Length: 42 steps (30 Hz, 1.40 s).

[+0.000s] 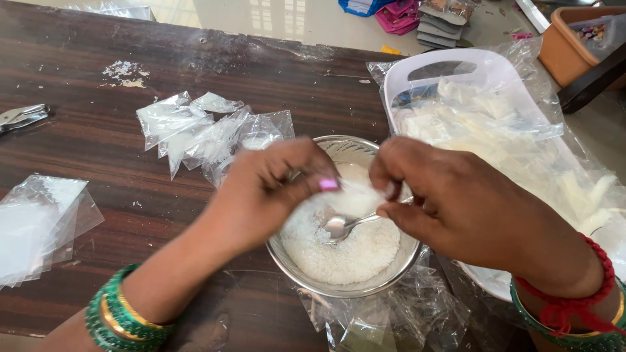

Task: Packaging white crystalline flakes into small plastic sachets using a spoon.

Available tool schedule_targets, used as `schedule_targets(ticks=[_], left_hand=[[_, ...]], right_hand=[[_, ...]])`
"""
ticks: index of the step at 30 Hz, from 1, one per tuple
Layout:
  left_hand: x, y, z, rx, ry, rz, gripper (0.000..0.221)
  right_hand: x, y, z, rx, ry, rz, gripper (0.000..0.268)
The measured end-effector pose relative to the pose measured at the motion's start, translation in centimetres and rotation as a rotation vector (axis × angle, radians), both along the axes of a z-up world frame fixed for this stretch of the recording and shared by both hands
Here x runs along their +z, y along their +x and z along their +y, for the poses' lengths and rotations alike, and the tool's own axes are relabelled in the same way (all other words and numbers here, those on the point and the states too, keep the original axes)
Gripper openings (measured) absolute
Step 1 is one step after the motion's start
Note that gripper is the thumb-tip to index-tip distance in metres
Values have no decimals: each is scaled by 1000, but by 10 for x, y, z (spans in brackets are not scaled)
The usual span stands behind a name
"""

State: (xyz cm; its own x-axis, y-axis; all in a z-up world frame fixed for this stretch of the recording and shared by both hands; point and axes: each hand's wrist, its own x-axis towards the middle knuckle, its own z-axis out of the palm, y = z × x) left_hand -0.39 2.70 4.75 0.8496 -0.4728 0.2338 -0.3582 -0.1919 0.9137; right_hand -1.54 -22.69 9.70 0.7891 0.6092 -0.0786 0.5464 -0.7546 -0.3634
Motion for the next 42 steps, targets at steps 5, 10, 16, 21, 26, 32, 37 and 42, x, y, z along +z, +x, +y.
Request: schedule_targets(ticks=[5, 10, 16, 21, 26, 32, 37, 42], left_hand=[[30, 19, 57, 247, 377, 52, 10], [20, 54, 111, 396, 884, 199, 9], [-16, 66, 139, 567, 1224, -188, 37], [-2, 32, 103, 701, 1140, -768, 25], [21, -14, 1, -181, 329, -838, 39], [-11, -74, -52, -616, 378, -1053, 25], [-34, -80, -53, -649, 507, -1022, 15], [-28, -77, -51, -572, 480, -1066, 19]], right_hand=[[14, -10, 5, 64, 469, -47, 38], [17, -10, -14, 80, 329, -153, 33], [25, -18, -16, 22, 158, -300, 23], [36, -24, -24, -2, 85, -424, 24], [41, -23, -30, -15, 149, -502, 18], [42, -24, -21, 0, 189, -498, 13], [43, -25, -19, -19, 201, -466, 16], [41, -25, -17, -6, 214, -469, 16]])
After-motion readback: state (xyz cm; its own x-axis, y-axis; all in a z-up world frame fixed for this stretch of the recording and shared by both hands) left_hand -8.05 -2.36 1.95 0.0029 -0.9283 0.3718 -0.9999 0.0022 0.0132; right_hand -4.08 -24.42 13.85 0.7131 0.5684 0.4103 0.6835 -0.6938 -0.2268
